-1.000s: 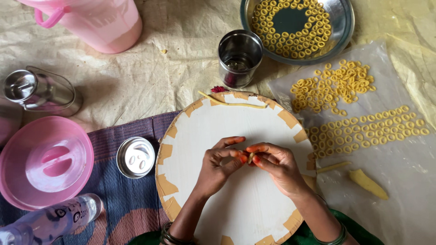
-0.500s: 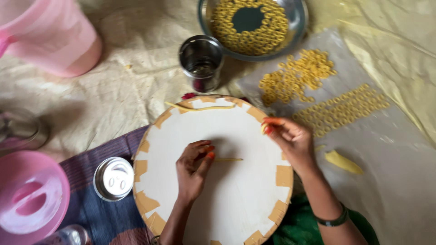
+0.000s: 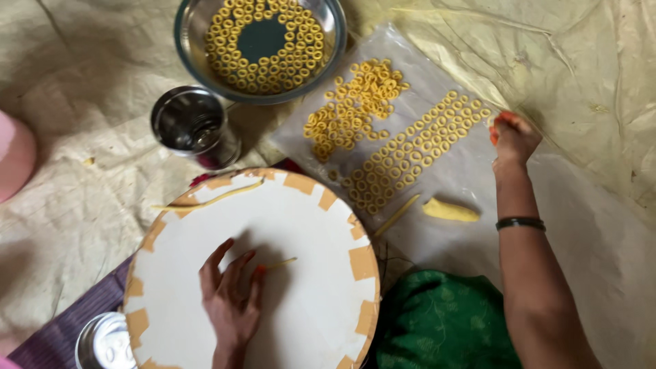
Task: The person rolls small pieces of yellow dough into thin ropes on a white circular board and then shapes them into small rings. The finished rings are placed on a plastic sheet to the right.
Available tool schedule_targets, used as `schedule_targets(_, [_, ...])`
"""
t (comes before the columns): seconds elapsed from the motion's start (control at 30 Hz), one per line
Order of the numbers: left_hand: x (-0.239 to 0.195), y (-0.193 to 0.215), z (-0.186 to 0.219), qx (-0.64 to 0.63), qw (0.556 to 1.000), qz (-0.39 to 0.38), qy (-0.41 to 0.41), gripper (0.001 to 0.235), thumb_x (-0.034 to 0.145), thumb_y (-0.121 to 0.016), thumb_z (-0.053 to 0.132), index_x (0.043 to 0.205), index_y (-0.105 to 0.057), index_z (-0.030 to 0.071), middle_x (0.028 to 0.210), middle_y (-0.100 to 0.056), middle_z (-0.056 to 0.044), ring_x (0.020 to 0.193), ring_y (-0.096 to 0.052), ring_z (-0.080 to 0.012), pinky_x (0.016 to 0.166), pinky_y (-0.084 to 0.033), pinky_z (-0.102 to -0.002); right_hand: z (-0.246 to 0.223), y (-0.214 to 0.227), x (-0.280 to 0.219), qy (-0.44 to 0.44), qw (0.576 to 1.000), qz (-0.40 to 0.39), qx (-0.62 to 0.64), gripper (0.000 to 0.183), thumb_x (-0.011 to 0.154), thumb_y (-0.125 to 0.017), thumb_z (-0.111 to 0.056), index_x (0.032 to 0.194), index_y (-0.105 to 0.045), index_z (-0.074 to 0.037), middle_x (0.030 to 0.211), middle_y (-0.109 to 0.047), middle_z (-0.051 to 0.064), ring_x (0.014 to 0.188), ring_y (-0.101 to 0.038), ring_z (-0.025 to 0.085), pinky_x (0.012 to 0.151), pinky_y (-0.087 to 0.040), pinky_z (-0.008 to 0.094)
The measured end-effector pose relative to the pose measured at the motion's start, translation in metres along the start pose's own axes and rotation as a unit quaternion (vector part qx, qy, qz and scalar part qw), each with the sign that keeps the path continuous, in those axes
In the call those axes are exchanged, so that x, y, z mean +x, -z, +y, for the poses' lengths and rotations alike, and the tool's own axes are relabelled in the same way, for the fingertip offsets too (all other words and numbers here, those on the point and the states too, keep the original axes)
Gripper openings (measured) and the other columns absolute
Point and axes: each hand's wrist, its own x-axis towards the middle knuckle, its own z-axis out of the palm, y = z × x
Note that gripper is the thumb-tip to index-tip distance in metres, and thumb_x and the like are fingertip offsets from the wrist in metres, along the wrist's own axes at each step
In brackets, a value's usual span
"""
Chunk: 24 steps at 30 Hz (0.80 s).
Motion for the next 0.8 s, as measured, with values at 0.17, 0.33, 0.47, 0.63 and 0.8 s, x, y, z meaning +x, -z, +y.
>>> schedule_targets(0.17, [-0.001, -0.006, -0.002, 0.036, 0.999, -0.007, 0.018, 0.035, 0.076, -0.079, 0.01, 0.111, -0.076, 0.009, 0.137, -0.062, -0.009, 0.118, -0.058, -0.0297, 0.094, -0.053, -0.04, 0.077, 0.027, 0.069, 0.157, 0.972, 0.024, -0.171, 0.011, 0.086, -0.081, 0.004, 0.094, -0.076, 0.0, 0.085, -0.076, 0.002, 0.073, -0.07, 0.008, 0.067, -0.057, 0.024])
schedule_targets(0.33, [0.001, -0.012, -0.001, 0.082, 0.996, -0.008, 0.037, 0.037, 0.077, -0.08, 0.014, 0.114, -0.075, 0.01, 0.135, -0.065, -0.008, 0.122, -0.059, -0.0297, 0.098, -0.053, -0.042, 0.093, 0.024, 0.101, 0.206, 0.946, 0.02, -0.249, 0.014, 0.083, -0.085, 0.002, 0.094, -0.078, -0.001, 0.084, -0.076, 0.003, 0.073, -0.069, 0.007, 0.07, -0.057, 0.023])
schedule_targets(0.47, [0.001, -0.011, 0.0, 0.066, 0.997, -0.008, 0.038, 0.038, 0.076, -0.079, 0.014, 0.114, -0.075, 0.008, 0.135, -0.064, -0.009, 0.121, -0.059, -0.0305, 0.097, -0.053, -0.042, 0.092, 0.02, 0.103, 0.271, 0.929, 0.023, -0.252, 0.015, 0.084, -0.083, 0.005, 0.097, -0.08, -0.002, 0.086, -0.077, 0.004, 0.077, -0.07, 0.008, 0.072, -0.057, 0.023])
schedule_targets(0.63, [0.003, -0.005, 0.0, 0.012, 1.0, -0.013, 0.024, 0.037, 0.078, -0.077, 0.011, 0.115, -0.073, 0.005, 0.135, -0.062, -0.012, 0.119, -0.059, -0.0317, 0.095, -0.055, -0.04, 0.083, 0.01, 0.081, 0.252, 0.955, 0.033, -0.153, 0.018, 0.086, -0.075, 0.009, 0.099, -0.079, -0.002, 0.094, -0.077, 0.003, 0.083, -0.07, 0.009, 0.071, -0.059, 0.024])
schedule_targets(0.8, [0.005, 0.001, 0.006, -0.021, 0.999, -0.017, 0.038, 0.033, 0.082, -0.074, 0.009, 0.115, -0.073, 0.004, 0.133, -0.062, -0.012, 0.119, -0.059, -0.0315, 0.094, -0.057, -0.039, 0.059, -0.028, 0.002, 0.119, 0.981, -0.154, 0.025, 0.019, 0.092, -0.073, 0.007, 0.107, -0.076, -0.003, 0.099, -0.074, 0.003, 0.081, -0.067, 0.011, 0.068, -0.053, 0.026])
